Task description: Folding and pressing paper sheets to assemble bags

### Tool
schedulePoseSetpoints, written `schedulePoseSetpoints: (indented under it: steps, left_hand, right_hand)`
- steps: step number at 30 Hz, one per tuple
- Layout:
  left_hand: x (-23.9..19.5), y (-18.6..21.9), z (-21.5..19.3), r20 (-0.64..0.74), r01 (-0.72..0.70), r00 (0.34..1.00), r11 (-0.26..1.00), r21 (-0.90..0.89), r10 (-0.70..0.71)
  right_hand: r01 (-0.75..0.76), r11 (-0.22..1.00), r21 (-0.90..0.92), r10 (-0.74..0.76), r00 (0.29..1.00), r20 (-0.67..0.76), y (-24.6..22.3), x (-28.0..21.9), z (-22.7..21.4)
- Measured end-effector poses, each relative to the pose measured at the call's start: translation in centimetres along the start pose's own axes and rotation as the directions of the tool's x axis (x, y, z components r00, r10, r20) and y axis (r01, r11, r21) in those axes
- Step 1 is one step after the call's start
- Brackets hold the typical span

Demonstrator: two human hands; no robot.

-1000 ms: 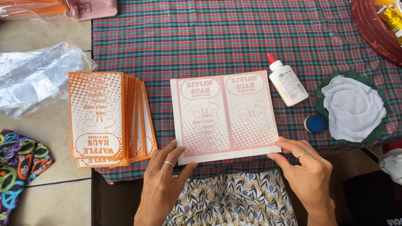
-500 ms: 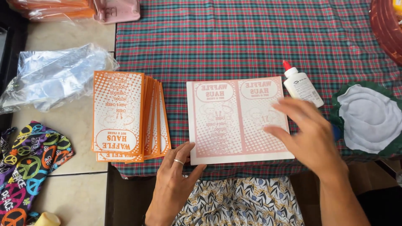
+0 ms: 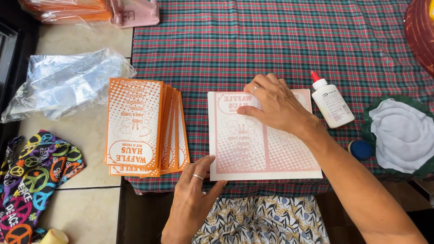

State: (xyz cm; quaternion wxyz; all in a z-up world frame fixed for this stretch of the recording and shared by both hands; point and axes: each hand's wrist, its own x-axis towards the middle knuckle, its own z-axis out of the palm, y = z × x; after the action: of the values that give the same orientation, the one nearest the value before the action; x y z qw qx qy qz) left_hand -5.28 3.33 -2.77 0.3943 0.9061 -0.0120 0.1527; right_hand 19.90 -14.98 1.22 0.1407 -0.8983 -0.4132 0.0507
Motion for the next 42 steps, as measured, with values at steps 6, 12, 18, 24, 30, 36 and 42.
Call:
schedulePoseSetpoints:
  steps: [6, 12, 18, 24, 30, 36, 42]
  left_hand:
    - [1.1, 0.8, -1.2, 0.220, 0.306, 0.931, 0.951, -0.041, -0.290]
    - [5.0, 2.1, -2.4, 0.221, 0.404, 0.893, 0.915, -0.008, -0.392]
    - [8.1, 1.3, -1.2, 0.118, 0.125, 0.985, 0.991, 0.037, -0.128]
    - [9.9, 1.9, -0.4, 0.131, 0.140, 0.981, 0.990, 0.011, -0.140]
    - [10.1, 1.6, -0.4, 0.130, 0.191, 0.973, 0.981, 0.021, -0.192]
    - [9.9, 1.5, -0.3, 0.146, 0.168, 0.974, 0.985, 0.028, -0.170]
    - [7.4, 5.1, 3.2, 0.030, -0.228, 0.973, 0.946, 0.229, 0.227]
  right_hand:
    - [-0.199, 0.960, 0.196, 0.219, 0.972, -0.088, -2.2, -4.5, -4.3]
    - [-0.446, 0.892, 0.076, 0.446, 0.839, -0.313, -1.2, -13.8, -2.3]
    - [-0.420, 0.865, 0.274, 0.498, 0.782, -0.375, 0.4, -14.0, -0.3]
    - [-0.478, 0.798, 0.369, 0.585, 0.762, -0.278, 0.1, -12.5, -0.4]
    - [-0.412, 0.837, 0.359, 0.528, 0.782, -0.332, 0.1, -12.5, -0.4]
    - [-0.428, 0.834, 0.349, 0.533, 0.787, -0.310, 0.8, -12.5, -0.1]
    - [-0.209, 0.978, -0.017, 0.176, 0.859, -0.480, 1.3, -10.2, -2.8]
